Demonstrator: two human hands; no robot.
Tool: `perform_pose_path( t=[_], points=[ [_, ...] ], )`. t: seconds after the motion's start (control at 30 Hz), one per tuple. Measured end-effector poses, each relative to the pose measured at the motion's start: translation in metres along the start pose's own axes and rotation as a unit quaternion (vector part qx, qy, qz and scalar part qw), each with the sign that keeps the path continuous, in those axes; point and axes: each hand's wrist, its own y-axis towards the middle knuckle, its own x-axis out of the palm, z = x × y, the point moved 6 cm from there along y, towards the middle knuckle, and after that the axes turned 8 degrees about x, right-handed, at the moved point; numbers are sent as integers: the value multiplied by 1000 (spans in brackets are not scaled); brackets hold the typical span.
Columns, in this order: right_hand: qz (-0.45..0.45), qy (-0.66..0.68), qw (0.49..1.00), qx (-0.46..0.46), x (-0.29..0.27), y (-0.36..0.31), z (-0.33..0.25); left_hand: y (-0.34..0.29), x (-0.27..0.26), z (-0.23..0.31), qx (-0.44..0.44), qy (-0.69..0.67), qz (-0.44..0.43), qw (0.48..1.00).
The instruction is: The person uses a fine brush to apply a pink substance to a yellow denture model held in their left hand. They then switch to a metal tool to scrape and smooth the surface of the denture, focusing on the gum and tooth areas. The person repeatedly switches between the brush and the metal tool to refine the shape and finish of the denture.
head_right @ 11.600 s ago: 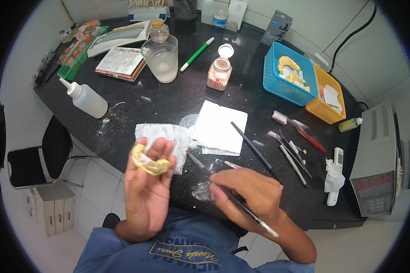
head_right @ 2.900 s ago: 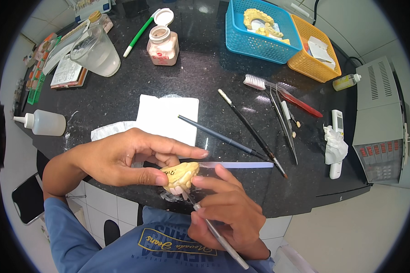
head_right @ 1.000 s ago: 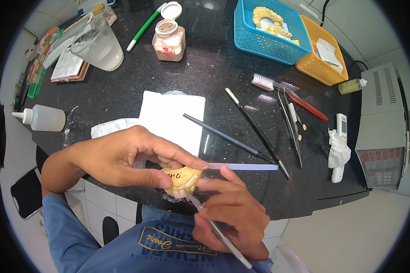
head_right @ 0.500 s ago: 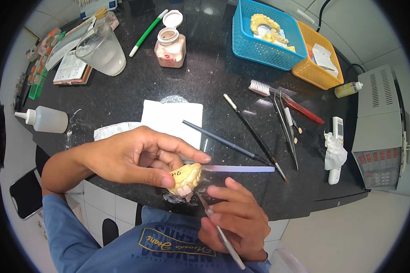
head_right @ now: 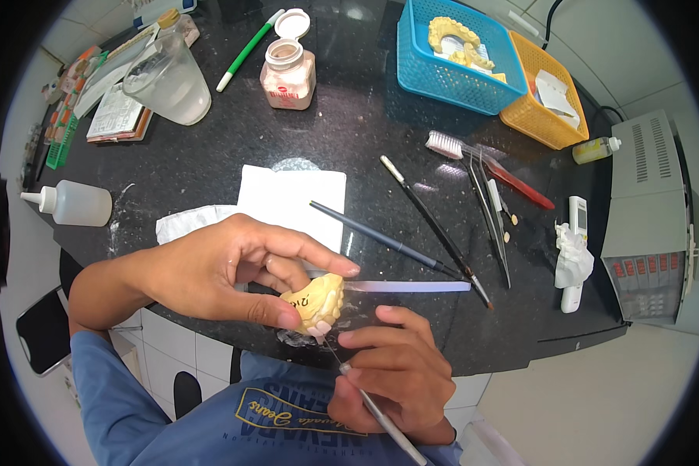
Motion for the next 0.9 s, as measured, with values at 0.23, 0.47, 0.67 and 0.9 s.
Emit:
perform_pose_path(
  t=[0.23,0.47,0.67,0.9],
  points=[
    [-2,-15,1000,-1,3,3,-1,-1,-1,0,-8,14,9,1000],
    [-8,-19,1000,-6,3,3,-1,-1,-1,0,-4,14,9,1000],
    [-22,-27,999,1,4,5,-1,-1,-1,0,-2,26,9,1000],
    [-24,-31,999,-2,4,5,-1,-1,-1,-1,-10,12,6,1000]
  ],
)
